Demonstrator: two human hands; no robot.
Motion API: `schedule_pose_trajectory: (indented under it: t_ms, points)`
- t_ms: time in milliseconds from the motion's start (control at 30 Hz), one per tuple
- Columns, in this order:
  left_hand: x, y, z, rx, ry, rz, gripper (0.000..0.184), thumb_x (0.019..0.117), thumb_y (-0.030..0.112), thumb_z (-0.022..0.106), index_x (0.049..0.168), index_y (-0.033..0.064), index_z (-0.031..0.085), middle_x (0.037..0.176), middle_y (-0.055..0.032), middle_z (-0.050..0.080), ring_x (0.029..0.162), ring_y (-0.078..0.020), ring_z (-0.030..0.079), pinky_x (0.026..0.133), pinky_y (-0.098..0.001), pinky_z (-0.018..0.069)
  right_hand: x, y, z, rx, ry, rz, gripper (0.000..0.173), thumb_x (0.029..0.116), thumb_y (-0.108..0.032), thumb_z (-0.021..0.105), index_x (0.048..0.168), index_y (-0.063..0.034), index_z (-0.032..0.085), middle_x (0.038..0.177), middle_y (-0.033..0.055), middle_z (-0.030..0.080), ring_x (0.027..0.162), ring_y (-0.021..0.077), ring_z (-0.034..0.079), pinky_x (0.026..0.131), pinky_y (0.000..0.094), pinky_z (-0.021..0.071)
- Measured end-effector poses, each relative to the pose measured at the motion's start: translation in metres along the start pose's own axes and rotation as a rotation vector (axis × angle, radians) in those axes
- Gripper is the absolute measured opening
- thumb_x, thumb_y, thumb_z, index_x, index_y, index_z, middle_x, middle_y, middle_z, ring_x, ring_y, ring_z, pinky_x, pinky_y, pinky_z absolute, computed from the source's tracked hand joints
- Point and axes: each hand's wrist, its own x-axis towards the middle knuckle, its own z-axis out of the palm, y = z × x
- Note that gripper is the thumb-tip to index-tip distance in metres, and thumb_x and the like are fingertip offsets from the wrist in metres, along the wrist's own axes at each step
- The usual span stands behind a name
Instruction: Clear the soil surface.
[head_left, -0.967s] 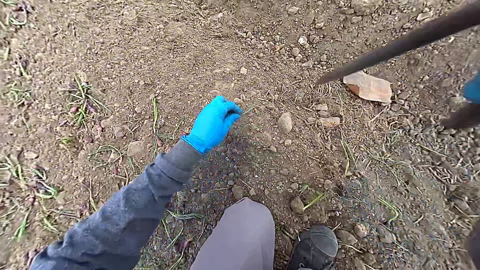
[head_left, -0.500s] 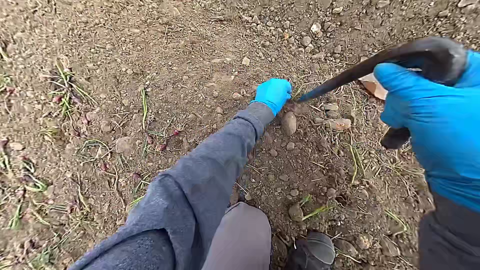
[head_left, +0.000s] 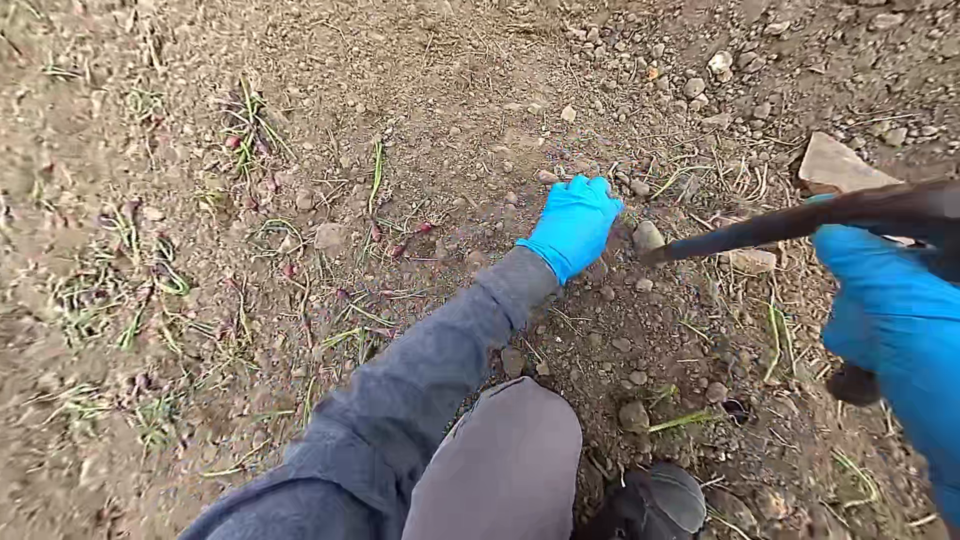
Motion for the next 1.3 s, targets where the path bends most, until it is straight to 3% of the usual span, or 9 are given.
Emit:
schedule_pose_trajectory:
  t_ms: [133, 367, 567, 700, 800, 900, 1000, 1200, 1300]
  points:
    - [-0.104, -0.078, -0.052, 0.011, 0.149, -0.508, 0.025, 0.0951, 0.013, 0.068, 0.119, 0.0146, 0.074, 0.12, -0.0171, 0.067, 0.115, -0.0384, 0.065, 0.092, -0.0593, 0.0555, 0.01, 0.068, 0.067, -0.277, -0.245, 0.065, 0.026, 0.0999, -0.035, 0.07, 0.11, -0.0117, 0.072, 0.089, 0.0135, 0.07, 0.081, 0.032, 0.067, 0.072, 0.0616, 0.0514]
    - [-0.18, -0.142, -0.025, -0.158, 0.294, -0.436, 0.018, 0.1046, 0.019, 0.06, 0.115, 0.0132, 0.074, 0.113, -0.0101, 0.074, 0.109, -0.0292, 0.07, 0.097, -0.0559, 0.0544, 0.0, -0.04, -0.007, 0.123, 0.01, -0.193, 0.013, 0.0995, -0.026, 0.07, 0.112, -0.0234, 0.068, 0.071, -0.0073, 0.058, 0.042, 0.0042, 0.044, 0.036, 0.0247, 0.0428]
    - [-0.101, -0.056, -0.036, -0.082, 0.083, -0.13, 0.021, 0.1026, 0.021, 0.063, 0.113, 0.0257, 0.08, 0.115, -0.012, 0.07, 0.114, -0.0317, 0.064, 0.097, -0.0519, 0.0532, 0.027, 0.027, 0.112, -0.212, -0.352, -0.024, 0.023, 0.0995, -0.032, 0.07, 0.107, -0.0102, 0.071, 0.088, 0.0119, 0.069, 0.078, 0.0278, 0.065, 0.072, 0.0558, 0.0527]
    - [-0.067, -0.02, 0.015, 0.149, -0.013, 0.177, 0.016, 0.0943, 0.011, 0.067, 0.103, 0.0159, 0.079, 0.111, -0.0144, 0.07, 0.109, -0.0365, 0.064, 0.09, -0.0566, 0.051, -0.029, -0.018, 0.043, -0.16, -0.162, -0.096, 0.017, 0.0981, -0.035, 0.071, 0.109, -0.0228, 0.074, 0.074, -0.0003, 0.064, 0.056, 0.0146, 0.056, 0.051, 0.0395, 0.0473]
    - [-0.093, -0.042, 0.004, -0.016, 0.158, 0.125, 0.034, 0.0951, 0.025, 0.072, 0.128, 0.0166, 0.073, 0.123, -0.0125, 0.07, 0.119, -0.0348, 0.062, 0.1, -0.0549, 0.0489, -0.045, -0.033, 0.013, 0.177, -0.019, -0.169, 0.017, 0.0985, -0.022, 0.07, 0.115, -0.0219, 0.071, 0.07, -0.0046, 0.061, 0.043, 0.0067, 0.046, 0.038, 0.0267, 0.0442]
    - [-0.137, -0.075, -0.03, -0.359, 0.22, -0.186, 0.021, 0.0952, 0.01, 0.071, 0.116, 0.0138, 0.077, 0.112, -0.0076, 0.072, 0.105, -0.0203, 0.07, 0.095, -0.0435, 0.0574, -0.037, -0.003, 0.075, 0.132, -0.167, -0.065, 0.009, 0.1001, -0.025, 0.069, 0.106, -0.0199, 0.073, 0.07, 0.0015, 0.063, 0.046, 0.0148, 0.051, 0.041, 0.0356, 0.0455]
    - [-0.161, -0.076, -0.052, -0.717, 0.213, -0.367, 0.016, 0.0925, 0.006, 0.076, 0.107, 0.0122, 0.075, 0.102, 0.0, 0.077, 0.089, -0.0087, 0.074, 0.086, -0.032, 0.0628, -0.037, 0.04, 0.142, -0.053, -0.444, 0.075, 0.021, 0.1005, -0.032, 0.069, 0.11, -0.0129, 0.072, 0.086, 0.009, 0.068, 0.074, 0.0242, 0.065, 0.068, 0.0507, 0.0529]
    - [-0.152, -0.027, 0.034, -0.106, -0.139, 0.075, 0.025, 0.0969, 0.004, 0.062, 0.116, 0.0144, 0.075, 0.109, -0.0134, 0.072, 0.106, -0.0345, 0.069, 0.087, -0.0548, 0.0566, -0.091, -0.047, 0.044, -0.032, -0.129, -0.141, 0.014, 0.0938, -0.024, 0.076, 0.106, -0.0172, 0.073, 0.078, -0.0049, 0.071, 0.059, 0.0061, 0.061, 0.052, 0.027, 0.0512]
    - [-0.165, -0.055, 0.023, -0.252, 0.059, 0.027, 0.035, 0.0984, 0.008, 0.06, 0.128, 0.0213, 0.074, 0.126, -0.0102, 0.07, 0.116, -0.0291, 0.067, 0.095, -0.0526, 0.0563, -0.078, -0.035, 0.034, -0.019, -0.032, -0.186, 0.018, 0.0952, -0.023, 0.074, 0.112, -0.015, 0.072, 0.089, -0.0029, 0.072, 0.064, 0.0062, 0.062, 0.056, 0.0282, 0.055]
